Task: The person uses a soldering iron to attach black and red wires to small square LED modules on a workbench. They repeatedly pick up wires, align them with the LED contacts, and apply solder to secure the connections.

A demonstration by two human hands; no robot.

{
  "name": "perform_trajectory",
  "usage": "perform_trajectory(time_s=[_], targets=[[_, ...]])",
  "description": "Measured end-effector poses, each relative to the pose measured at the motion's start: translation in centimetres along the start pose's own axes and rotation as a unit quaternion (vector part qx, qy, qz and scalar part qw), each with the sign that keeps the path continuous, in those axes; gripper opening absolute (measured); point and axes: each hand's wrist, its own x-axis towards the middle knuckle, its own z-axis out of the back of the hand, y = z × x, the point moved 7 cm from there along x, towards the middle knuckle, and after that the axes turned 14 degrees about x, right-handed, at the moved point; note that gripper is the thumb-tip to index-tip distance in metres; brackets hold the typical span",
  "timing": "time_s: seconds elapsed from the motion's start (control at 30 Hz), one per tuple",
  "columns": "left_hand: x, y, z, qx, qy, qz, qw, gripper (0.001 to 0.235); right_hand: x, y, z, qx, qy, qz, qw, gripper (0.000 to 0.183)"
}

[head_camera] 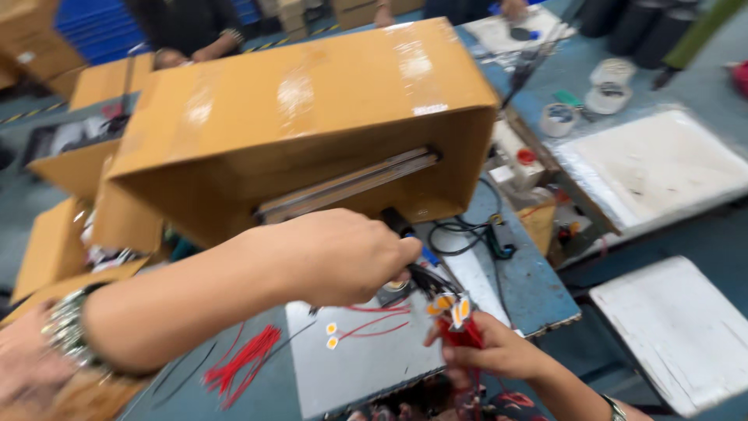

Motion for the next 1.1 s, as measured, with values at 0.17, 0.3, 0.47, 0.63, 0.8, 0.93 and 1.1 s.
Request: perform_trajectory(time_s=[0.17, 0.3, 0.47, 0.63, 0.8, 0.93, 1.1], targets=[[1.1, 0.9, -3.5, -0.035, 0.01, -0.008, 0.999, 0.024, -3.4, -1.7, 4.7, -0.063, -0.041, -0.032, 0.997, 0.033], [3.8, 1.4, -5.0, -0.061, -0.002, -0.022, 0.998, 0.031, -7.2, -0.9, 8.5, -0.097, -0.061, -0.069, 0.991, 0.031], [9.6, 0.8, -4.4, -0.113, -0.06, -0.084, 0.988, 0.032, -11.9, 1.9, 14.3, -0.093, -0.101, -0.091, 0.986, 0.031], [19.4, 0.7, -3.4, -0.144, -0.07, -0.068, 0.985, 0.033, -15.5, 7.6, 22.2, -0.184, -0.154, -0.073, 0.968, 0.033], [31.0, -2.8, -4.6, -0.227, -0.072, -0.098, 0.966, 0.03, -21.0, 15.2, 31.8, -0.257, -0.162, -0.081, 0.949, 0.036], [40.8, -7.4, -6.0, -0.351, -0.081, -0.109, 0.926, 0.027, -26.3, 20.3, 38.6, -0.243, -0.224, -0.124, 0.936, 0.036], [51.8, -11.8, -6.1, -0.406, -0.219, -0.166, 0.872, 0.026, -32.5, 26.1, 46.6, -0.363, -0.281, -0.203, 0.865, 0.032]])
